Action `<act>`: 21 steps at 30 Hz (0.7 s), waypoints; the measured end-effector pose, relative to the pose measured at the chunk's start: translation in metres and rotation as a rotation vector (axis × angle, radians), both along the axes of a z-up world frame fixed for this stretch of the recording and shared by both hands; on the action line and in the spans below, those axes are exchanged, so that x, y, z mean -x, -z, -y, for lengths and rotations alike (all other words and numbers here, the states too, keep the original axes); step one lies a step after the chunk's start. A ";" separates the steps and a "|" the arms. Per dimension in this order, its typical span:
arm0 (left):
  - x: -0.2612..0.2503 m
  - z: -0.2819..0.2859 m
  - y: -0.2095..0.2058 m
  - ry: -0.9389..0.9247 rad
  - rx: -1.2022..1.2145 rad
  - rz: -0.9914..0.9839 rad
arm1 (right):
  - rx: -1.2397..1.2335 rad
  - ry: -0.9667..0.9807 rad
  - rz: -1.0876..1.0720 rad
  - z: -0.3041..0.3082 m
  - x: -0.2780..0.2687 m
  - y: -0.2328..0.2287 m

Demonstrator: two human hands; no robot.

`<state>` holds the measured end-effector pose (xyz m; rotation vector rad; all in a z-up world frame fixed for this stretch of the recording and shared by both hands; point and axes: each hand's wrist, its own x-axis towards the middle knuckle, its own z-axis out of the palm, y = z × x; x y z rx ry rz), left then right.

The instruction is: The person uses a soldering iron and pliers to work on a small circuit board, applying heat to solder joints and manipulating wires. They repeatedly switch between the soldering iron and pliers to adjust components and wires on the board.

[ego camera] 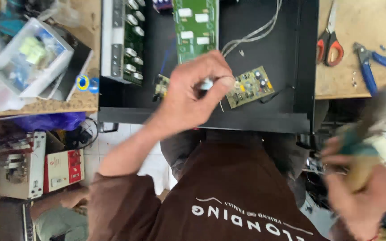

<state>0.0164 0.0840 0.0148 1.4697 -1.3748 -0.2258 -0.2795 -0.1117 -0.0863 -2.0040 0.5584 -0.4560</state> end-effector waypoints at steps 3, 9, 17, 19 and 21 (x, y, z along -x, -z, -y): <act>0.024 0.006 0.025 -0.222 0.160 -0.337 | 0.529 0.119 0.084 0.051 -0.039 0.013; 0.042 0.012 0.035 -0.442 0.192 -0.436 | 1.081 0.187 -0.333 0.165 -0.121 0.105; 0.043 0.014 0.030 -0.476 0.132 -0.308 | 0.917 0.198 -0.533 0.159 -0.182 0.093; 0.042 0.015 0.029 -0.479 0.119 -0.288 | 0.953 0.200 -0.539 0.157 -0.190 0.091; 0.040 0.018 0.030 -0.480 0.108 -0.274 | 0.991 0.200 -0.551 0.162 -0.187 0.097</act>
